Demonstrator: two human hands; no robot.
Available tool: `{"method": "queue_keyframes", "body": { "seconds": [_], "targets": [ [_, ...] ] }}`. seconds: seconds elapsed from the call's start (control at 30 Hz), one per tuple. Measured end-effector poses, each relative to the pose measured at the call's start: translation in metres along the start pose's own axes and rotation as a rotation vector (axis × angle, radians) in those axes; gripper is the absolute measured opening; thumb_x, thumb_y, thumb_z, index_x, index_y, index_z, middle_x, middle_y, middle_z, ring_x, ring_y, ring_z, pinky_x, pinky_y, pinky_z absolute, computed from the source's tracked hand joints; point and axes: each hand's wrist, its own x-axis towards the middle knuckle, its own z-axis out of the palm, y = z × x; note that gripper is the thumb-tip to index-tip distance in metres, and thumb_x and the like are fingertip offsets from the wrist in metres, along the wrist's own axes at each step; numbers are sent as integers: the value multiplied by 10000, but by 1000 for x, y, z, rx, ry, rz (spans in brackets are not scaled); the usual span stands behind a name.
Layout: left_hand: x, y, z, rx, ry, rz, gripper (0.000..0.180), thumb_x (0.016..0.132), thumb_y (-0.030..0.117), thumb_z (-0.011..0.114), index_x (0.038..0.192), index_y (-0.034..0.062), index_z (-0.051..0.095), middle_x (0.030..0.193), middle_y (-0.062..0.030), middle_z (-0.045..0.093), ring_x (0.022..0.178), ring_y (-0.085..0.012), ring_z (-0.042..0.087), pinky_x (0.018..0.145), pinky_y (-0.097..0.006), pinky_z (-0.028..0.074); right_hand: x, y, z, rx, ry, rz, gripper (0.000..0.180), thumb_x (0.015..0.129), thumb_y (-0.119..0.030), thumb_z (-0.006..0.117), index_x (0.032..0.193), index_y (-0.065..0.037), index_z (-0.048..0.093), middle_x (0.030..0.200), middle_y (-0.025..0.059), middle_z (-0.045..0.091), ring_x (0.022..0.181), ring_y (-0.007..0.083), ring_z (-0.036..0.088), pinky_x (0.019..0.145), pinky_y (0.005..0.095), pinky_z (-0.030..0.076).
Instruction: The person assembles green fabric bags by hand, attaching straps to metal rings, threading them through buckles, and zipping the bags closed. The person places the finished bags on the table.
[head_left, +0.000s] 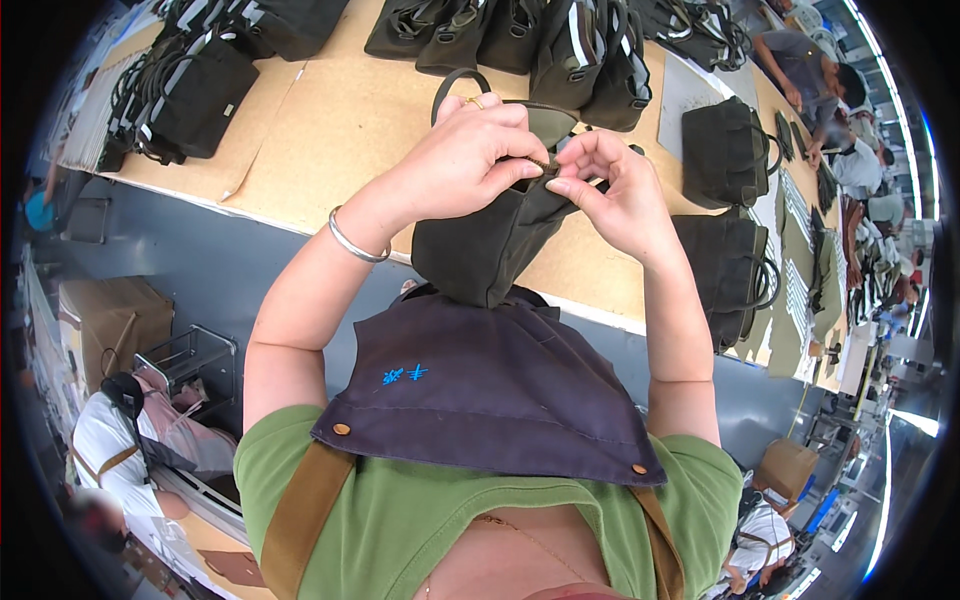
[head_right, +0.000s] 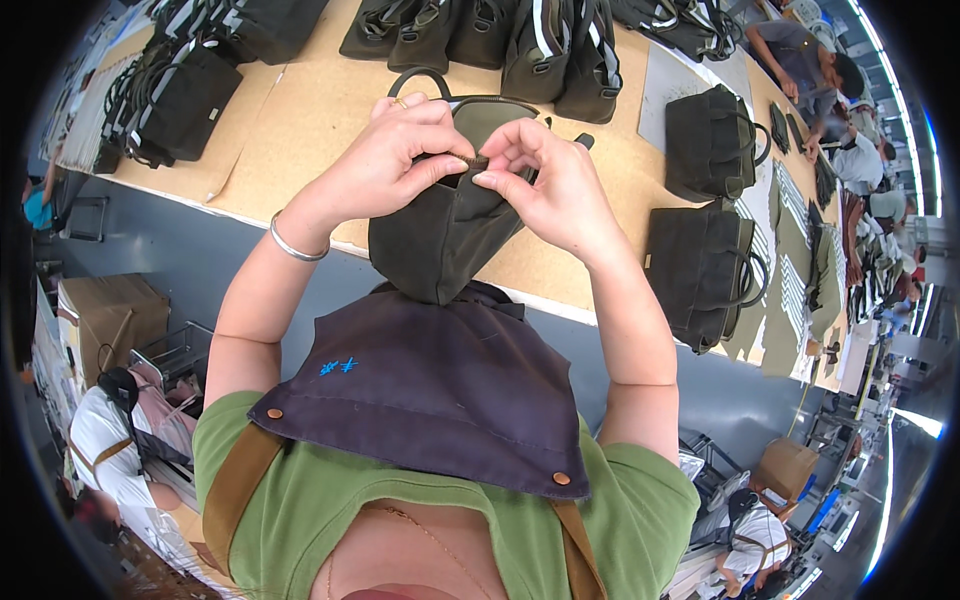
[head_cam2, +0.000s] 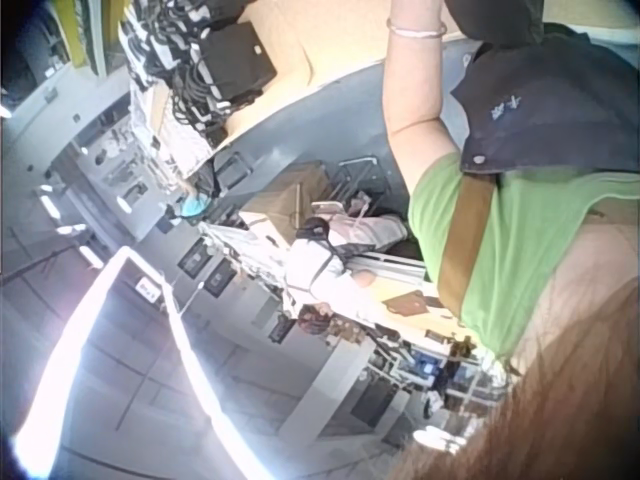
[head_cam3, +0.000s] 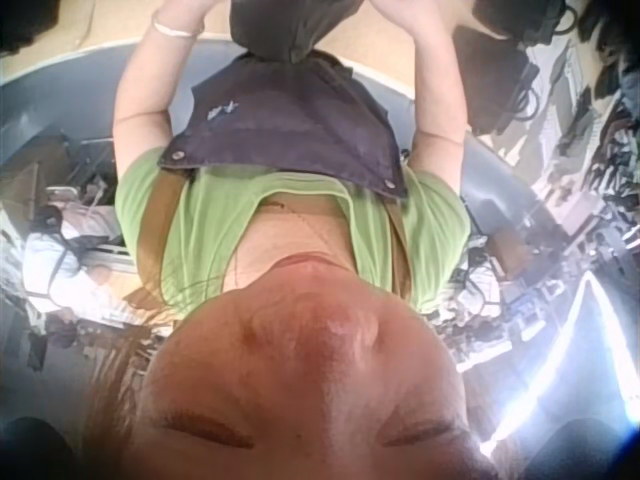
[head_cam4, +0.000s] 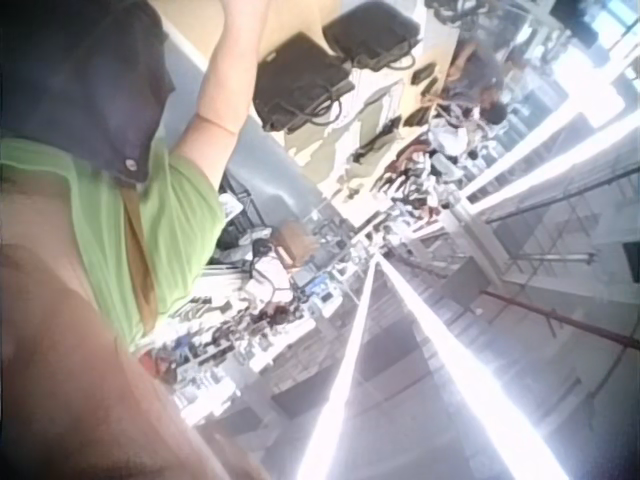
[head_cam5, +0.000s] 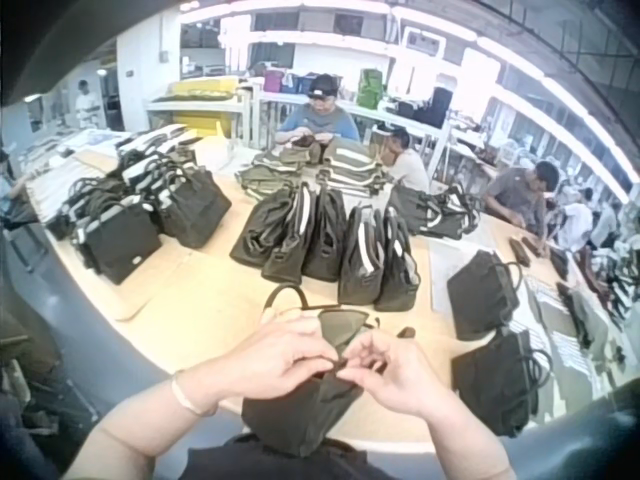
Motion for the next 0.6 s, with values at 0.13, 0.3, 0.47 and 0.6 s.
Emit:
{"method": "queue_keyframes", "body": {
  "seconds": [0.13,0.3,0.47,0.6],
  "targets": [
    [0,3,-1,53,-2,11,73,865,163,662,908,114,694,772,5,463,833,-182,449,798,-351,279,-2,2,0,14,-6,16,230,785,-54,757,969,-27,621,828,33,663,747,109,634,691,265,508],
    [-4,3,-2,-39,-19,-16,84,874,172,654,912,109,693,773,1,464,827,-179,450,802,-350,281,-2,-4,3,-2,9,-2,345,787,-22,736,1102,-47,598,852,33,663,745,98,642,638,252,495],
    [-6,0,3,-114,7,-59,98,882,185,650,906,99,690,778,-8,469,827,-183,455,821,-351,295,1,-9,2,41,-26,36,477,791,3,713,1232,-65,544,869,34,659,748,90,647,586,236,462],
    [-9,-1,4,-84,14,-59,97,877,183,655,904,97,691,787,-12,489,828,-189,468,817,-353,315,3,-11,2,56,-57,82,480,793,19,697,1236,-61,530,881,29,656,740,84,626,584,230,444]
  ]
}}
